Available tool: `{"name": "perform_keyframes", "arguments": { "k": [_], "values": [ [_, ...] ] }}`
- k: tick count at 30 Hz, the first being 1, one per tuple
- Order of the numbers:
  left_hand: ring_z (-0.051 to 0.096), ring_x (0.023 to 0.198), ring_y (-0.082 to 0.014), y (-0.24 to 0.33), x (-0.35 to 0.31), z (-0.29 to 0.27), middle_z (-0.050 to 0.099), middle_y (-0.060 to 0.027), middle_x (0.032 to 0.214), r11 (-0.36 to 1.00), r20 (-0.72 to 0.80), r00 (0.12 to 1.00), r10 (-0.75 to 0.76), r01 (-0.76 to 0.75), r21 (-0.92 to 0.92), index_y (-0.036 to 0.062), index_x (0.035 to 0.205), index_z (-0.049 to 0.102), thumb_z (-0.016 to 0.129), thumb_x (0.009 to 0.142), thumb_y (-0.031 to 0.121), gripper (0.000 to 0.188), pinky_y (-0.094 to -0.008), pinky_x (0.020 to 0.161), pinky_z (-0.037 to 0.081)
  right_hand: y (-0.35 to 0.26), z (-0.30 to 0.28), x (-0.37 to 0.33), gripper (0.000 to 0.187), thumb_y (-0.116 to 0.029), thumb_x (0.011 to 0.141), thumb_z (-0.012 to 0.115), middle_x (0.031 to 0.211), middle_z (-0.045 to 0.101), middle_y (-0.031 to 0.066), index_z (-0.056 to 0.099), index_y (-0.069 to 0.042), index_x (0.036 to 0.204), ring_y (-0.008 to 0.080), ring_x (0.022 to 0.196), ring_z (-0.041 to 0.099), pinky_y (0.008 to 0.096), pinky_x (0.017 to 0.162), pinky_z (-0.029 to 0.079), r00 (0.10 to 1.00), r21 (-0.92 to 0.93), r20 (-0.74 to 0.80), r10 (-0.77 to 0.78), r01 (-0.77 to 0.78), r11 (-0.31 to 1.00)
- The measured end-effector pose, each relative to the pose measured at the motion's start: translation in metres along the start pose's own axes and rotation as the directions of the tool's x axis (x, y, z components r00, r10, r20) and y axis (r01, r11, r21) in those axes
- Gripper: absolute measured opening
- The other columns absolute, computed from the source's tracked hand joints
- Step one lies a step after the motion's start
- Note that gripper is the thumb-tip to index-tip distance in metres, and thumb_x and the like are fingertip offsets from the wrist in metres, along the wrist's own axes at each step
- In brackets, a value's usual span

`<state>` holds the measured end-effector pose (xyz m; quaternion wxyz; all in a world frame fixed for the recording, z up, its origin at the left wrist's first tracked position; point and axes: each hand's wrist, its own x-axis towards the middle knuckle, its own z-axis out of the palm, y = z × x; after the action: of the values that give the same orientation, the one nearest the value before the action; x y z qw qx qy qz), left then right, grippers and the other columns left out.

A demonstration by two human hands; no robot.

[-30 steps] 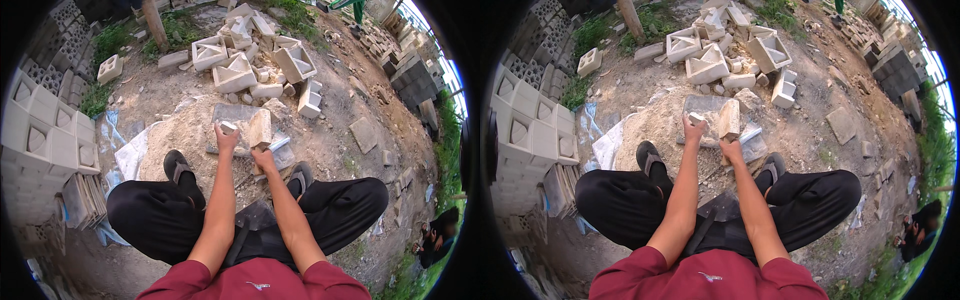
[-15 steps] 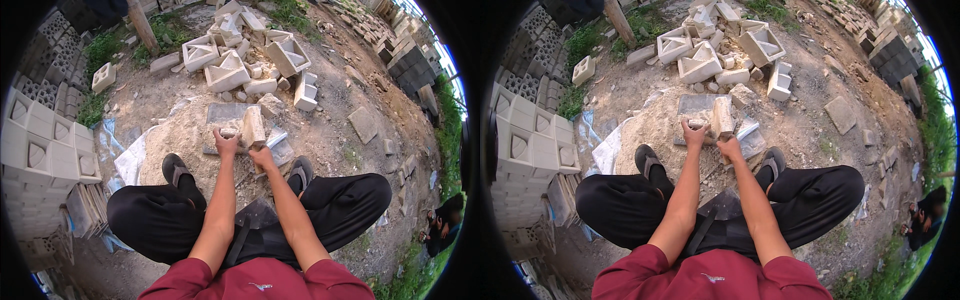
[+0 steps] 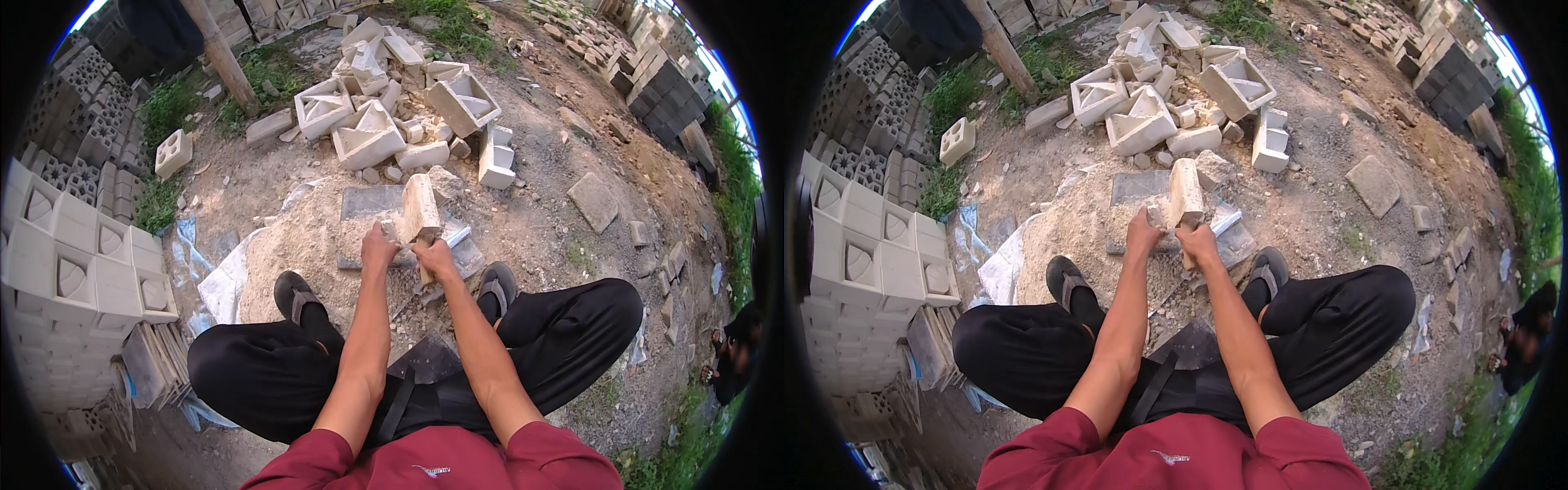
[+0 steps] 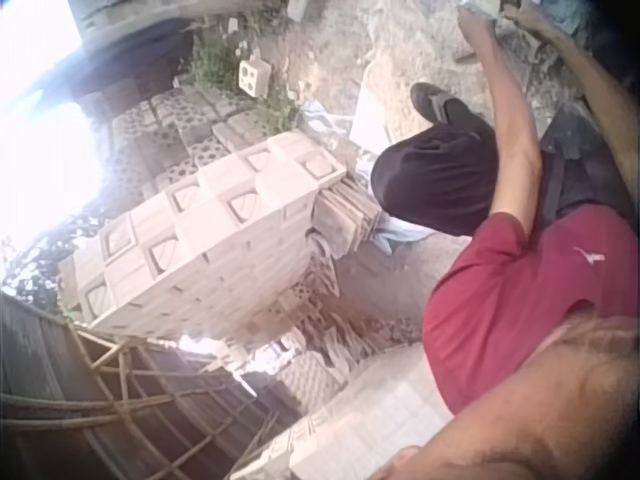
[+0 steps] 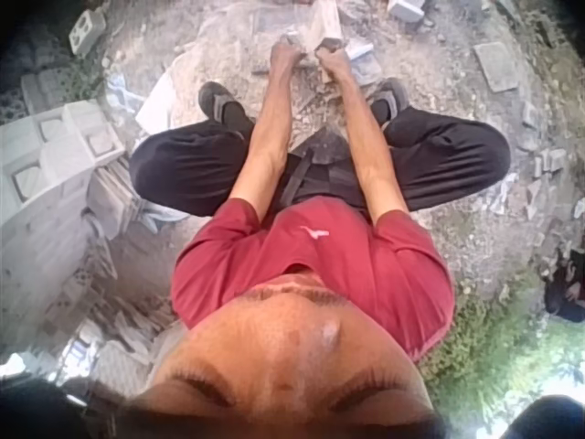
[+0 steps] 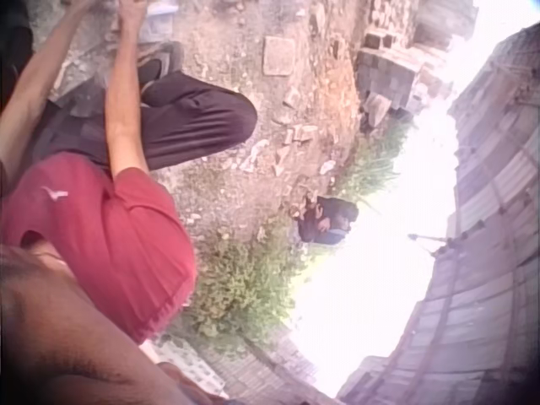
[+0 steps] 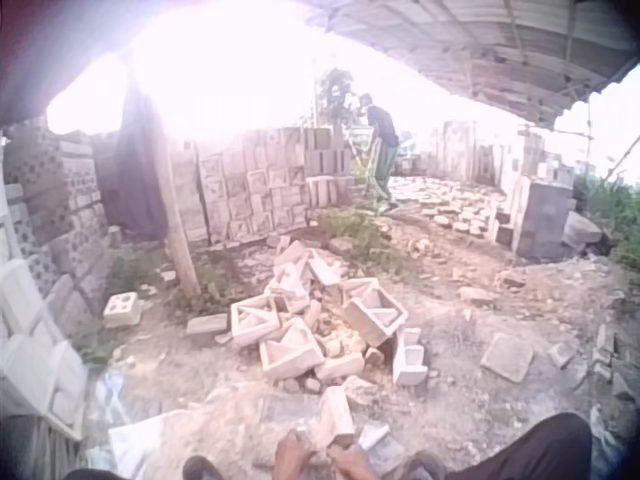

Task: The person cleans debris from white blocks and stacks them, then uses a smaller block to scrape the edges of a flat stone.

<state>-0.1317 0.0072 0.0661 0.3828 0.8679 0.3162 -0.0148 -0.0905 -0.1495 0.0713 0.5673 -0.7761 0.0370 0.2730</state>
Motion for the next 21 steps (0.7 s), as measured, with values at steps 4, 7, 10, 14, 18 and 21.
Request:
{"name": "perform_keyframes", "arguments": {
  "k": [4,7,10,14,18,21],
  "values": [
    [0.056,0.108,-0.0381,0.025,0.001,0.022,0.059,-0.0181,0.116,0.988,0.060,0.997,0.049,-0.057,0.141,0.0098,0.125,0.055,0.078,0.068,0.017,0.062,-0.0450,0.091,0.049,0.032,-0.019,0.022,0.040,-0.026,0.069,0.070,0.077,0.069,0.0134,0.064,0.006,0.091,0.0249,0.073,0.068,0.0376,0.068,0.053,0.892,0.112,-0.226,-0.393,0.424,0.899],
    [0.054,0.110,-0.0367,-0.004,-0.003,0.023,0.057,-0.0167,0.115,0.983,0.001,0.999,0.046,-0.046,0.179,0.0123,0.122,0.059,0.074,0.071,0.017,0.054,-0.0449,0.091,0.048,0.015,-0.019,0.010,0.044,-0.029,0.067,0.071,0.084,0.070,0.0172,0.064,0.004,0.096,0.0295,0.083,0.069,0.0388,0.075,0.053,0.910,-0.167,-0.172,-0.378,0.351,0.921],
    [0.053,0.112,-0.0352,-0.011,-0.007,0.029,0.057,-0.0163,0.115,0.965,-0.131,0.973,0.189,-0.160,0.206,0.0109,0.115,0.065,0.072,0.072,0.018,0.044,-0.0445,0.092,0.048,-0.010,-0.018,0.000,0.044,-0.032,0.068,0.072,0.087,0.070,0.0192,0.066,0.002,0.096,0.0340,0.087,0.068,0.0393,0.078,0.054,0.947,-0.258,-0.144,-0.287,0.244,0.935],
    [0.054,0.110,-0.0334,-0.006,-0.007,0.032,0.057,-0.0149,0.115,0.987,-0.147,0.980,0.136,-0.122,0.102,0.0103,0.110,0.068,0.071,0.073,0.019,0.039,-0.0430,0.092,0.047,-0.016,-0.011,-0.004,0.046,-0.031,0.071,0.072,0.088,0.069,0.0222,0.064,0.004,0.098,0.0369,0.087,0.067,0.0427,0.078,0.053,0.946,-0.352,-0.123,-0.299,0.240,0.905],
    [0.057,0.102,-0.0348,-0.007,-0.011,0.034,0.061,-0.0180,0.106,0.990,-0.202,0.971,0.131,-0.138,-0.017,0.0057,0.103,0.071,0.074,0.071,0.019,0.035,-0.0409,0.089,0.048,-0.009,0.005,0.002,0.049,-0.030,0.072,0.074,0.085,0.068,0.0241,0.060,0.007,0.100,0.0392,0.084,0.067,0.0416,0.076,0.053,0.907,-0.472,-0.156,-0.392,0.280,0.836],
    [0.057,0.102,-0.0343,-0.004,-0.015,0.035,0.059,-0.0172,0.106,0.993,-0.202,0.973,0.116,-0.114,0.019,0.0065,0.103,0.072,0.072,0.075,0.023,0.032,-0.0427,0.089,0.048,0.011,0.009,0.003,0.048,-0.029,0.071,0.073,0.085,0.068,0.0248,0.060,0.007,0.099,0.0400,0.085,0.066,0.0426,0.076,0.053,0.926,-0.514,-0.151,-0.347,0.226,0.827]
  ]
}}
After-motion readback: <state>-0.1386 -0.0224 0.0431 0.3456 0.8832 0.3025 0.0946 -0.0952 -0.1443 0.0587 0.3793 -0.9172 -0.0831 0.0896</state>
